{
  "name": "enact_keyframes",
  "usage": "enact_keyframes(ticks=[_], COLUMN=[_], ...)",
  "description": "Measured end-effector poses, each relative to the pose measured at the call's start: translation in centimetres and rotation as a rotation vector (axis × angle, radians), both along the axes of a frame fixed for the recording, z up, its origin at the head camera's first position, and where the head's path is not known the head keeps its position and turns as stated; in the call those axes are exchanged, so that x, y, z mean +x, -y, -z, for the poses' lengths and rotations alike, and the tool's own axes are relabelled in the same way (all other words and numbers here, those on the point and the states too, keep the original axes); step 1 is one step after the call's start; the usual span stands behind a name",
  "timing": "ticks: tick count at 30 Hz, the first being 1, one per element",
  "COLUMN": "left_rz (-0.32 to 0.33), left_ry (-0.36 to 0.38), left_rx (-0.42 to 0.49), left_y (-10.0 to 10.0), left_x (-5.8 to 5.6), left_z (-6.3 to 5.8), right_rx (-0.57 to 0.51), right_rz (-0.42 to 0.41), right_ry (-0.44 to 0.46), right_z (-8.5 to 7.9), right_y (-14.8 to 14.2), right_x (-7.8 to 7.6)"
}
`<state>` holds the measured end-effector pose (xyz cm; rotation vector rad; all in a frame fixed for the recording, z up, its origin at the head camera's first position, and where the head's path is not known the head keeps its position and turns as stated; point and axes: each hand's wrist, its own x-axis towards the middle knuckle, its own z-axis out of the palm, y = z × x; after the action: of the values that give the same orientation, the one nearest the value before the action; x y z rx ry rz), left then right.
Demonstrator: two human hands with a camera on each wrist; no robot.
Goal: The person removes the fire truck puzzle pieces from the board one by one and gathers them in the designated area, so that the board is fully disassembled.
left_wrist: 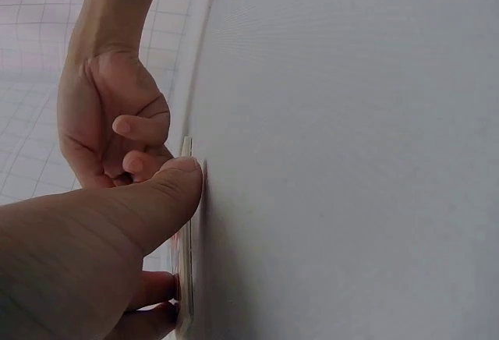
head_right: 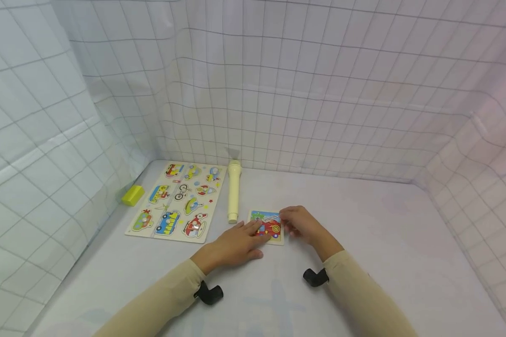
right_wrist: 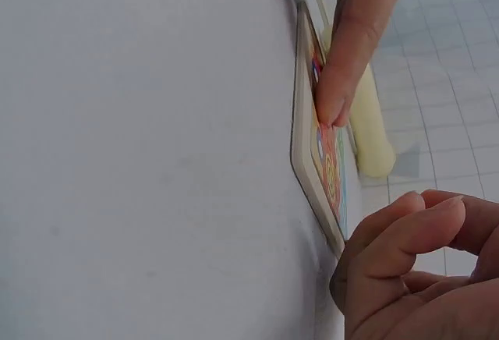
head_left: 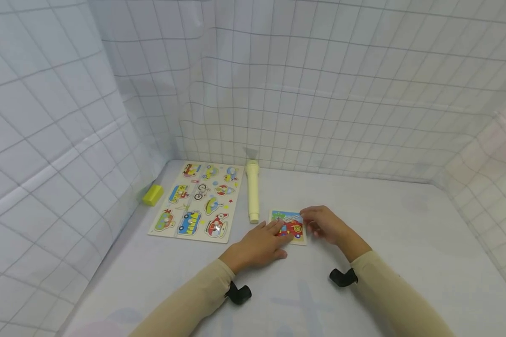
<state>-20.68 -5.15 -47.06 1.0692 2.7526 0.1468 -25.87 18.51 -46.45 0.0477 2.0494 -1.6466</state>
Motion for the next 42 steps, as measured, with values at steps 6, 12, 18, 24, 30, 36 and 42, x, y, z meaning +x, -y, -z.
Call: enact_keyframes(ticks=[6, 12, 18, 24, 30, 36, 42], left_rz=[0.003, 0.031, 0.081, 0.041, -0.005, -0.001, -0.005], left_ry=[0.012, -0.021, -0.082, -0.058, 0.013, 0.035, 0.044], left_rx=[-0.010, -0.013, 0.017, 0.005, -0.026, -0.037, -0.047], left_y=[-0.1, -0.4, -0.7, -1.4, -1.5, -1.4, -1.5], left_x=[-0.1, -0.4, -0.7, -1.4, -2.0, -2.2, -2.4], left_z=[0.1, -0.1, -0.7, -0.7, 0.0, -0.2, -0.3], right_rx=[-0.017, 0.141, 0.313, 0.345, 0.427, 0.489, 0.481], right_rz=[0.052, 0.051, 0.069, 0.045, -0.049, -0.119, -0.128], right_ry=[0.002, -0.108, -0.198, -0.236, -0.308, -0.392, -0.401], right_z=[0.2, 0.4, 0.7, 0.8, 0.9, 0.6, 0.6], right_y=[0.2, 1.0, 0.9, 0.6, 0.3, 0.3, 0.3], right_x=[-1.1, -1.4, -1.0, -0.8, -0.8, -0.8, -1.5])
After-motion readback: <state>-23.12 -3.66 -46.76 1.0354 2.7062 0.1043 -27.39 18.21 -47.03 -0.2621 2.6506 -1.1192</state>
